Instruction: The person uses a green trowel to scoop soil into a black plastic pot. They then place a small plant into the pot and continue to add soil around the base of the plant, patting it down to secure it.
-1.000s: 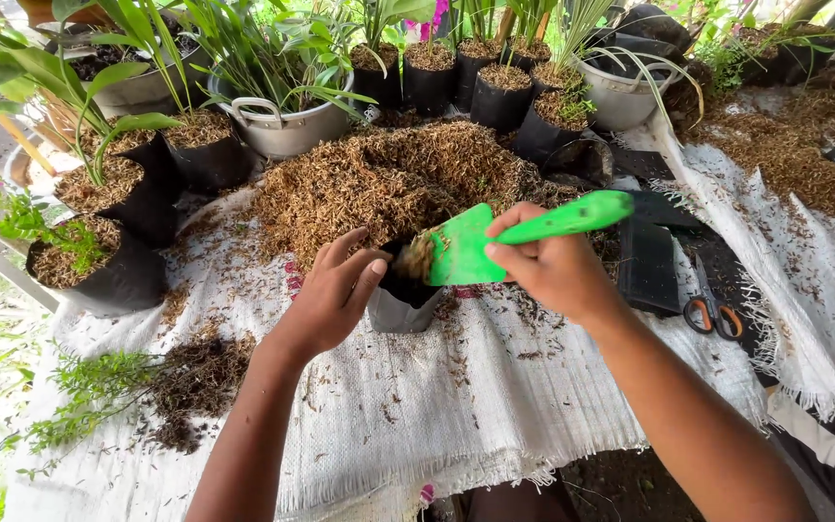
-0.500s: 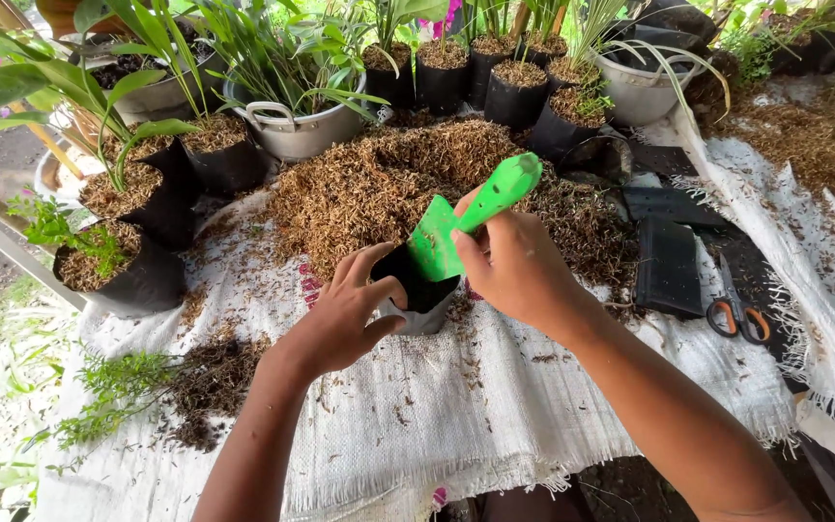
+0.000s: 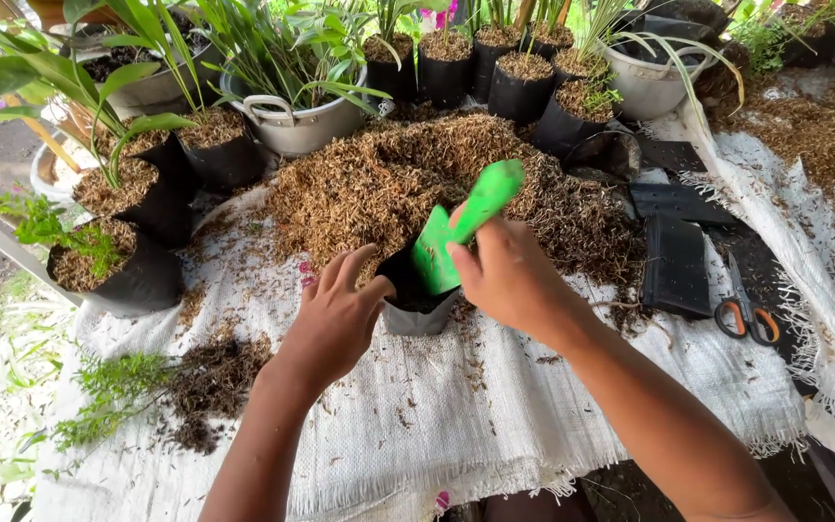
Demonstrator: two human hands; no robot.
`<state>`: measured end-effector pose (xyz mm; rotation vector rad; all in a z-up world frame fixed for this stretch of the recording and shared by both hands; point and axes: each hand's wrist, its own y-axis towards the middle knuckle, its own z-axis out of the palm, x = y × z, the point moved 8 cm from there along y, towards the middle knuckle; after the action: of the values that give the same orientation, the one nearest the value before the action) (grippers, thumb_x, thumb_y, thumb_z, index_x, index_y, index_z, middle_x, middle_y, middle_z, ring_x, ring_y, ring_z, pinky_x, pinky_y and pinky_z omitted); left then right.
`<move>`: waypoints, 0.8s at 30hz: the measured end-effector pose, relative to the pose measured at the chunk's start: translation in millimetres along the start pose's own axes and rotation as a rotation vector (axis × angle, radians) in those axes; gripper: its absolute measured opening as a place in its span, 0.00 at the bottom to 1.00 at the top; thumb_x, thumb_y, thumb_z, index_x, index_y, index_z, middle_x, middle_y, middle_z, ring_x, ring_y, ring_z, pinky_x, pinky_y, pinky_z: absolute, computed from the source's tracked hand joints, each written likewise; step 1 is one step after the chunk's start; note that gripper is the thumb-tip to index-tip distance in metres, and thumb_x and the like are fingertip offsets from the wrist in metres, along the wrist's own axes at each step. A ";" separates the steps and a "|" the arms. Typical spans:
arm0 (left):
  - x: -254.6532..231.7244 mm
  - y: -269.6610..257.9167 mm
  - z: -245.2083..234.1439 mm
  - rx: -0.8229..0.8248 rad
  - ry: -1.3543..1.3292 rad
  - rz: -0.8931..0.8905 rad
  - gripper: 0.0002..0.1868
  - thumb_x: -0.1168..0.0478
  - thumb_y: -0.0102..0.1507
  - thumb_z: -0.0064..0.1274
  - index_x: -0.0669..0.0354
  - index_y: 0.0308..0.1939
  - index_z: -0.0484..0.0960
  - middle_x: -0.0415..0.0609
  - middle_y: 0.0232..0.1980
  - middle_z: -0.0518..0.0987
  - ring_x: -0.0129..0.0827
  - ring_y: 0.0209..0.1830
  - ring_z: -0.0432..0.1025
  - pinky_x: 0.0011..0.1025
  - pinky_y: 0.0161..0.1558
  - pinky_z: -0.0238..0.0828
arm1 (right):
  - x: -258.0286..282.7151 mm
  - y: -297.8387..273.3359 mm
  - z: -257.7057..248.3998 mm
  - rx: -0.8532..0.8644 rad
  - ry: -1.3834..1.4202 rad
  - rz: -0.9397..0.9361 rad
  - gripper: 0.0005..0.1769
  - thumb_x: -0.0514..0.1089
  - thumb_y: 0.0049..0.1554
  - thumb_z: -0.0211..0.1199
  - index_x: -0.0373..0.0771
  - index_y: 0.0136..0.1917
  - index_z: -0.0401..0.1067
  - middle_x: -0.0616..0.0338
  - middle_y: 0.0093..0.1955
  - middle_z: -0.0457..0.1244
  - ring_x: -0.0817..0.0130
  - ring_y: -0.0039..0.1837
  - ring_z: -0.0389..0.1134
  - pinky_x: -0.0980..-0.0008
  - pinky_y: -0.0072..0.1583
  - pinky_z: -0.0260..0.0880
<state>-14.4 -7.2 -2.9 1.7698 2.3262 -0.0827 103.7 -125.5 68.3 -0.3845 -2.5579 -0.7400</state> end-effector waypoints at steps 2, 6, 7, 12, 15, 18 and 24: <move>-4.6 -0.8 -7.0 0.007 0.023 0.007 0.12 0.60 0.68 0.47 0.46 0.52 0.82 0.55 0.74 0.62 0.55 0.76 0.56 0.61 0.60 0.68 | 3.7 0.3 -2.0 0.027 0.008 0.010 0.09 0.34 0.62 0.53 0.24 0.52 0.68 0.49 0.33 0.63 0.69 0.26 0.60 0.71 0.31 0.63; -6.2 3.1 -15.2 0.052 0.091 0.031 0.13 0.60 0.68 0.46 0.44 0.52 0.83 0.55 0.74 0.62 0.55 0.75 0.56 0.61 0.59 0.70 | 19.0 5.3 -20.1 -0.024 0.042 -0.057 0.09 0.32 0.62 0.53 0.22 0.51 0.68 0.45 0.33 0.64 0.66 0.25 0.62 0.68 0.31 0.63; -7.0 3.2 -15.2 0.055 0.089 0.031 0.13 0.60 0.68 0.46 0.44 0.52 0.83 0.55 0.74 0.62 0.55 0.75 0.56 0.61 0.59 0.70 | 16.1 3.9 -14.0 -0.022 0.042 -0.055 0.09 0.32 0.62 0.53 0.22 0.51 0.68 0.45 0.33 0.64 0.66 0.25 0.62 0.68 0.31 0.63; -6.9 4.5 -15.3 0.064 0.119 0.048 0.15 0.61 0.68 0.46 0.40 0.54 0.83 0.54 0.74 0.62 0.54 0.75 0.56 0.59 0.58 0.71 | 30.4 5.8 -17.9 0.020 0.080 -0.099 0.08 0.30 0.60 0.54 0.22 0.51 0.69 0.44 0.34 0.65 0.67 0.25 0.62 0.67 0.31 0.64; -3.8 5.5 -13.7 0.049 0.094 0.044 0.14 0.62 0.67 0.49 0.41 0.52 0.84 0.54 0.74 0.63 0.55 0.75 0.57 0.58 0.57 0.72 | 22.7 5.2 3.6 0.099 0.054 -0.045 0.10 0.36 0.62 0.56 0.24 0.52 0.70 0.42 0.36 0.66 0.70 0.23 0.60 0.69 0.30 0.65; -2.6 4.6 -9.0 0.056 0.066 0.053 0.14 0.62 0.67 0.49 0.41 0.54 0.83 0.53 0.74 0.62 0.54 0.75 0.57 0.57 0.57 0.73 | 26.8 7.4 7.1 0.134 0.053 -0.024 0.10 0.35 0.62 0.56 0.24 0.52 0.70 0.41 0.37 0.67 0.71 0.23 0.60 0.69 0.31 0.66; -13.4 -3.8 -15.6 0.096 0.040 0.075 0.13 0.57 0.66 0.50 0.41 0.53 0.84 0.56 0.75 0.61 0.56 0.75 0.56 0.59 0.57 0.73 | 36.1 11.9 -11.2 0.108 0.046 -0.047 0.09 0.34 0.60 0.56 0.21 0.50 0.68 0.37 0.37 0.68 0.61 0.25 0.66 0.65 0.29 0.63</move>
<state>-16.8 -18.2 14.8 1.9199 2.3166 -0.1504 80.9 -117.1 99.6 -0.2696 -2.5575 -0.6175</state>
